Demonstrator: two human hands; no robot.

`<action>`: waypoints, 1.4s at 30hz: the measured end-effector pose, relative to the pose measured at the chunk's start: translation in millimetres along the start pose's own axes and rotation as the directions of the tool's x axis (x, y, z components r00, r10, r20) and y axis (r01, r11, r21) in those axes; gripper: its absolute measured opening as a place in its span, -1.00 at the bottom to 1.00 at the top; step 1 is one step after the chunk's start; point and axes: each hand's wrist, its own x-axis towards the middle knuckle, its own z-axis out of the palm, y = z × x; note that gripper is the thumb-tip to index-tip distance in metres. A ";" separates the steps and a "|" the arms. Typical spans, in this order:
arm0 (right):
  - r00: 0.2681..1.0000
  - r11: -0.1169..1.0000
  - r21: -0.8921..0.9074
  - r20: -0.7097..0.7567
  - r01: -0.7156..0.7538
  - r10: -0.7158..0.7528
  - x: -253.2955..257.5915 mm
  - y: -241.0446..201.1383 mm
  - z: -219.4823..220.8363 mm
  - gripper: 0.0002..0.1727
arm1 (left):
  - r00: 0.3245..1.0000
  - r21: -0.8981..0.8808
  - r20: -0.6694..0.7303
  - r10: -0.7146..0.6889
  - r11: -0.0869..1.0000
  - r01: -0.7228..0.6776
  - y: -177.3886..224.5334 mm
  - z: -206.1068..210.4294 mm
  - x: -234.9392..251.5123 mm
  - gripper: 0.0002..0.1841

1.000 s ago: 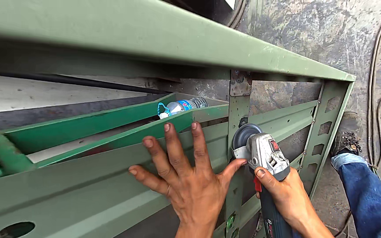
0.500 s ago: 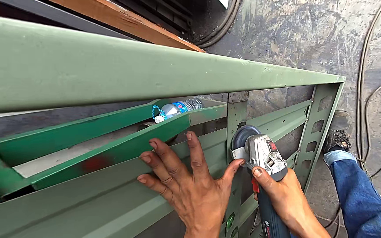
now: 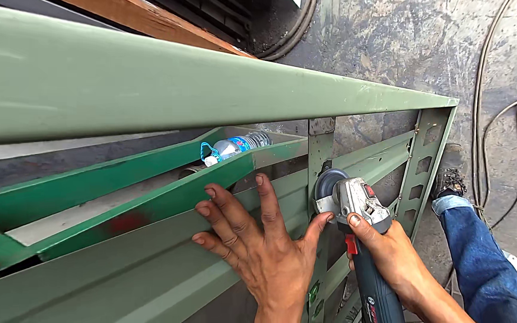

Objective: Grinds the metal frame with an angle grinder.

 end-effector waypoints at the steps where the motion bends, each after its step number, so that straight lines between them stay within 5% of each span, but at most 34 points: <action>1: 1.000 1.000 0.012 0.003 0.008 -0.008 0.3 -2.2 1.1 -0.27 | 1.000 -0.021 0.002 -0.007 1.000 0.007 0.7 -0.4 -0.1 0.29; 5: 0.997 0.997 -0.019 -0.017 0.080 -0.081 3.7 -10.3 5.0 -0.28 | 0.993 -0.499 0.072 -0.090 0.859 0.114 19.6 -22.0 -30.2 -0.02; 7: 0.996 0.996 -0.021 -0.036 0.085 -0.086 3.4 -8.5 5.9 -0.27 | 0.935 -0.724 0.321 -0.152 0.597 0.346 40.9 -39.5 -66.4 -0.20; 9: 0.996 0.997 -0.002 -0.044 0.079 -0.079 1.5 -1.8 6.0 -0.27 | 0.789 -0.749 0.612 -0.060 0.276 0.602 55.4 -45.2 -92.7 -0.14; 10: 0.994 0.996 -0.022 -0.057 0.091 -0.092 0.4 3.4 5.5 -0.28 | 0.733 -0.721 0.680 0.019 0.204 0.663 59.3 -43.2 -99.8 -0.04; 13: 0.981 0.977 -0.156 -0.107 0.146 -0.164 -0.6 16.6 3.1 -0.35 | 0.650 -0.647 0.750 0.119 0.335 0.685 64.8 -41.2 -101.7 0.31; 16: 0.975 0.967 -0.185 -0.102 0.177 -0.198 3.3 16.7 -1.3 -0.39 | 0.623 -0.575 0.782 0.038 0.429 0.696 72.7 -34.9 -98.3 0.44; 23: 0.981 0.952 -0.258 -0.061 0.164 -0.185 5.4 12.0 -6.6 -0.33 | 0.585 -0.532 0.810 0.023 0.447 0.719 81.6 -36.4 -102.6 0.44; 28: 0.984 0.963 -0.221 -0.054 0.152 -0.168 3.9 14.5 -5.0 -0.31 | 0.645 -0.503 0.749 -0.150 0.504 0.702 95.3 -32.4 -110.7 0.40; 42: 0.989 0.951 -0.282 -0.041 0.127 -0.144 1.4 2.7 -5.8 -0.25 | 0.693 -0.524 0.695 -0.190 0.526 0.670 102.6 -34.6 -109.1 0.36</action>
